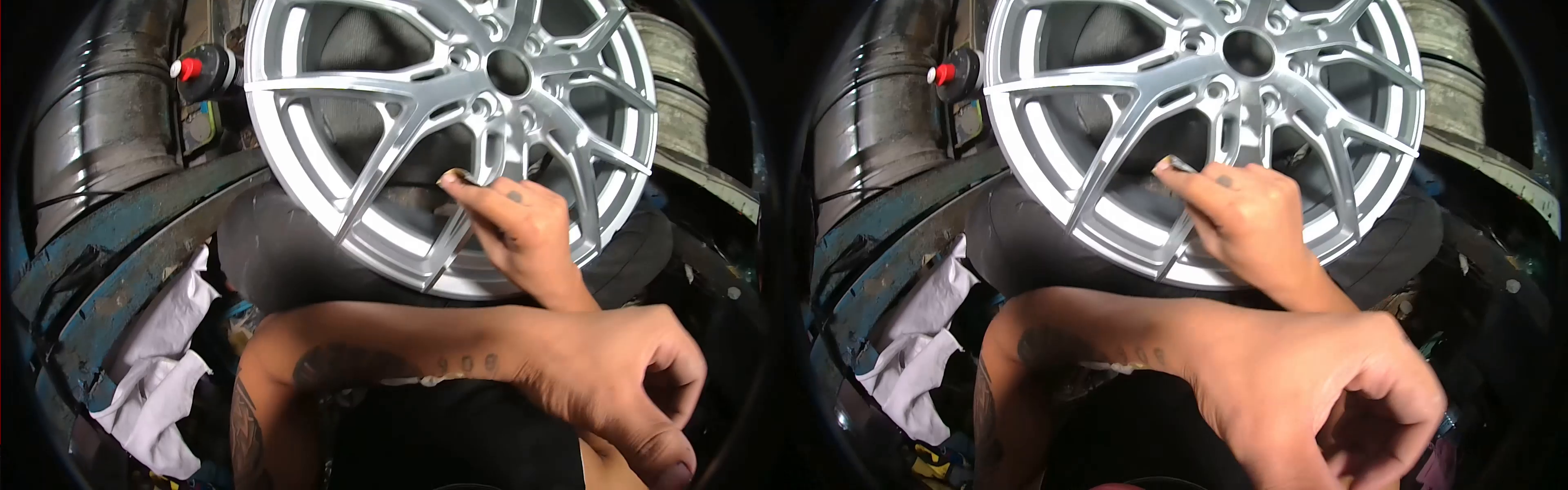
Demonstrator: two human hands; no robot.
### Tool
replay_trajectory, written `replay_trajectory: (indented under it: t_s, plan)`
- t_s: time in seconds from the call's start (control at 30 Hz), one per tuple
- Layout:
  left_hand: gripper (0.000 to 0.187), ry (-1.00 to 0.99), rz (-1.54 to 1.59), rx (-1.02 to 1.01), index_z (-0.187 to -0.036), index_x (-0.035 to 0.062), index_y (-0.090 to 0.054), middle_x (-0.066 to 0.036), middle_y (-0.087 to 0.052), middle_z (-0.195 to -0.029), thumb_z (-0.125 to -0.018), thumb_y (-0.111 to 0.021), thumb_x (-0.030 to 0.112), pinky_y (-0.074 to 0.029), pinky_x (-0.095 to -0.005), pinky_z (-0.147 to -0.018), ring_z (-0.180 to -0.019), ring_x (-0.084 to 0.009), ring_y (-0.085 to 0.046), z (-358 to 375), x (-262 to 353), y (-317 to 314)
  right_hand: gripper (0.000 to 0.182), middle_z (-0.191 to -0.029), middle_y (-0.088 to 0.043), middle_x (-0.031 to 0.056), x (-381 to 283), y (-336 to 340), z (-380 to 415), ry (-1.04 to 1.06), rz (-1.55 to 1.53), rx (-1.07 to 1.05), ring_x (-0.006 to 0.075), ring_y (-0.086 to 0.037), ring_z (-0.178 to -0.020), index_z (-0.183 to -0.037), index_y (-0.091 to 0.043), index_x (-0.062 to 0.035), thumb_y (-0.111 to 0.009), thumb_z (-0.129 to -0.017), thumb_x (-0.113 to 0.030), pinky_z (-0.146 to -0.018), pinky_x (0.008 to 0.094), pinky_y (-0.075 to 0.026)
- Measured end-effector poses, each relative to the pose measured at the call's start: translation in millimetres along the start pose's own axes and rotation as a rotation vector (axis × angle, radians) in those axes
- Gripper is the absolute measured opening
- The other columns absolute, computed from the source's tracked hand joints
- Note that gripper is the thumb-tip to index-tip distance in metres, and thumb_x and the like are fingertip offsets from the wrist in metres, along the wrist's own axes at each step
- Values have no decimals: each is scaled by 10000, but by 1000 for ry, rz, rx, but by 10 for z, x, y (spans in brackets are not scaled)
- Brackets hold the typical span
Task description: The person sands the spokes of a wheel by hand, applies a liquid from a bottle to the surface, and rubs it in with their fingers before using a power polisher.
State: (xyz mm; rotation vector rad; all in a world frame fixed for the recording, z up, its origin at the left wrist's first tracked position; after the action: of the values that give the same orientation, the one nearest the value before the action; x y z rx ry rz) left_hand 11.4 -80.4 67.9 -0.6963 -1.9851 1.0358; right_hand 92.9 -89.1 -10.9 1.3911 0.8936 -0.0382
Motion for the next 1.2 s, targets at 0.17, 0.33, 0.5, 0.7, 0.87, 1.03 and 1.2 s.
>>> replay_trajectory:
  t_s: [0.17,0.33,0.5,0.7,0.87,1.03,1.2]
  plan:
    - [250,17,78,-99,-849,3,-728,-126,-722,-738,-800,-757,246,-545,-363,-624,-686,-261,-702,290,-54,46,419,-677,-591,59,59,-49,166,-96,-57,8,230,-574,-585,-1155,-779,-132,-762,-784,63,-570,349,-466]
    - [242,23,77,-103,-854,3,-729,-129,-723,-743,-797,-749,237,-547,-365,-630,-694,-264,-704,430,-111,16,412,-688,-606,73,42,-57,121,-151,-119,55,229,-578,-578,-1147,-780,-127,-763,-783,67,-559,340,-477]
    - [234,29,84,-83,-859,3,-729,-131,-725,-748,-795,-741,228,-549,-367,-636,-702,-266,-705,451,-188,8,425,-720,-639,82,46,-126,112,-150,-171,79,228,-602,-604,-1160,-771,-124,-756,-788,79,-575,338,-490]
    - [226,41,55,-63,-865,4,-730,-133,-726,-754,-792,-731,217,-551,-370,-644,-712,-270,-707,467,-224,14,401,-722,-645,83,0,-181,96,-145,-187,49,247,-611,-611,-1140,-772,-115,-755,-785,70,-575,338,-492]
    - [219,54,36,-58,-870,4,-731,-135,-728,-760,-789,-723,208,-552,-372,-650,-720,-272,-709,555,-196,41,365,-711,-627,57,39,-280,23,-67,-179,67,245,-598,-597,-1144,-770,-131,-759,-811,19,-569,346,-485]
    - [214,62,12,-52,-875,5,-731,-138,-729,-765,-786,-715,199,-554,-374,-657,-728,-275,-710,601,-214,42,428,-710,-579,6,11,-347,-176,126,56,18,204,-579,-581,-1154,-768,-177,-739,-751,-37,-576,334,-469]
    - [210,65,-1,-51,-880,5,-732,-140,-730,-770,-784,-707,190,-556,-376,-663,-737,-278,-712,611,-189,36,410,-720,-592,-7,2,-418,-301,214,241,-48,175,-607,-593,-1114,-772,-163,-685,-724,-73,-573,321,-469]
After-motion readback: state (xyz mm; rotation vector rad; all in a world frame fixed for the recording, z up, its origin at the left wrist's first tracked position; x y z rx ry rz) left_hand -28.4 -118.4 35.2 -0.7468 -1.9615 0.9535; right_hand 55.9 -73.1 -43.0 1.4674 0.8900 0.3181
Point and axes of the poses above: each hand's wrist, its own z-axis away from the middle knuckle, its own y-axis out of the back of the hand, x = y × z, the point moved 1 cm from there along -z, towards the middle knuckle
